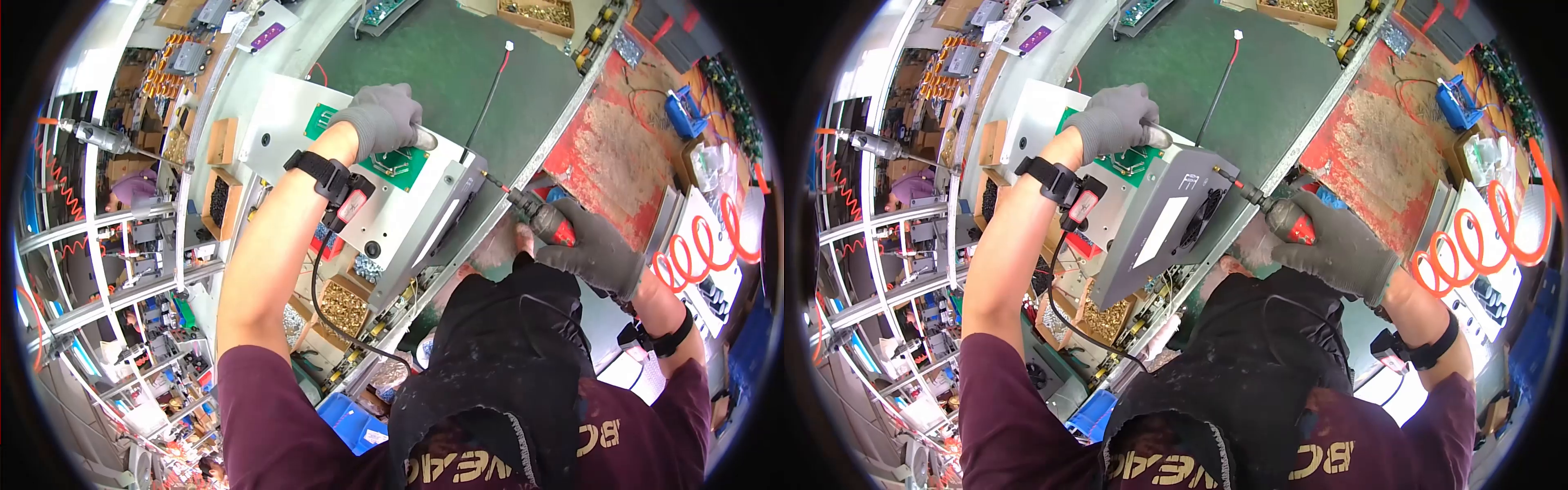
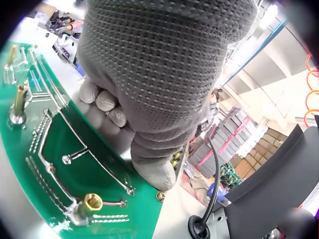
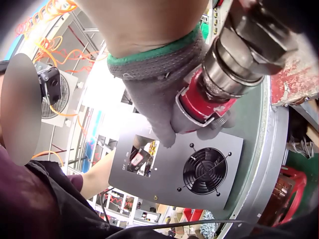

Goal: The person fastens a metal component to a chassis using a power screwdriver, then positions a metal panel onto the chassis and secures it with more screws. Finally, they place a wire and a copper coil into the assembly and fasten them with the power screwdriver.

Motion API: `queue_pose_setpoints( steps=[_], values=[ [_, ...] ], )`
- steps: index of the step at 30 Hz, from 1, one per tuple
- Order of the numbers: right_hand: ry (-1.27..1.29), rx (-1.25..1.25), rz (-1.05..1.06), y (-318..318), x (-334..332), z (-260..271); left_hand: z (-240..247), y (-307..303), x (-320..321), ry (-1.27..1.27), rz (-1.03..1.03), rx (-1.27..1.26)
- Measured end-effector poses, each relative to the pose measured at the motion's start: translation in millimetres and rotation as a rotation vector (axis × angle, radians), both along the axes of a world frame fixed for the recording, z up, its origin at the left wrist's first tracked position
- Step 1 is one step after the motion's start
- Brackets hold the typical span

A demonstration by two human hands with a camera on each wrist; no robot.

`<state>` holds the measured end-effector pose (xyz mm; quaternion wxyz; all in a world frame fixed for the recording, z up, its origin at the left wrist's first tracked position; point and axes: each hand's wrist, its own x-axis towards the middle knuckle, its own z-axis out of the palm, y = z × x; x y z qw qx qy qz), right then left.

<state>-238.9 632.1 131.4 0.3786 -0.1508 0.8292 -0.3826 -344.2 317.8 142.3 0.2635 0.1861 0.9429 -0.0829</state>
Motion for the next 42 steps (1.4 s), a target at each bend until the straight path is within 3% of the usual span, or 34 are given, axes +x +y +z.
queue_pose_setpoints(
  steps=[7,10,11,14,16,18,21,22,26,28,29,31,32,34,35,36,37,40,41,42],
  values=[
    [0.097,0.004,0.039,-3,-3,1,5,3,-2,-0.054,0.010,-0.025],
    [0.120,-0.002,0.053,2,-9,4,11,-6,5,-0.040,0.144,0.105],
    [0.090,-0.025,0.039,6,-13,4,10,-16,9,0.089,0.209,0.233],
    [0.157,0.157,0.288,29,-50,-11,22,-76,35,0.475,0.389,0.523],
    [0.396,0.380,0.493,48,-74,-49,43,-121,84,0.403,0.777,0.965],
    [0.702,0.498,0.680,78,-100,-121,45,-152,144,0.509,1.114,1.129],
    [0.976,0.369,0.797,122,-133,-185,9,-180,240,0.550,1.428,0.985],
    [0.962,0.396,0.812,132,-142,-195,-4,-180,270,0.512,1.523,0.886],
    [1.018,0.429,0.866,167,-151,-218,-65,-169,356,0.320,2.082,0.988],
    [1.106,0.416,0.536,171,-142,-209,-93,-161,385,0.308,2.187,0.953],
    [1.111,0.413,0.547,170,-141,-214,-111,-163,400,0.312,2.196,0.958],
    [0.847,0.671,-0.343,171,-150,-232,-138,-165,421,0.126,1.935,0.605],
    [0.855,0.671,-0.342,165,-154,-235,-146,-166,423,0.129,1.935,0.613],
    [0.523,0.620,-0.533,132,-150,-226,-146,-164,405,0.117,1.617,0.139],
    [0.354,0.592,-0.622,111,-144,-217,-132,-167,387,0.122,1.733,0.257],
    [0.185,0.561,-0.710,93,-138,-207,-146,-175,377,0.228,1.670,0.262],
    [0.063,0.451,-0.762,108,-142,-226,-160,-184,363,0.335,1.602,0.270],
    [-0.235,-0.181,-0.847,231,-185,-309,-175,-202,297,0.382,1.478,0.404],
    [-0.312,-0.324,-0.835,260,-193,-322,-188,-207,276,0.357,1.431,0.406],
    [-0.236,-0.330,-0.788,242,-179,-292,-200,-210,258,0.333,1.384,0.409]
  ],
)
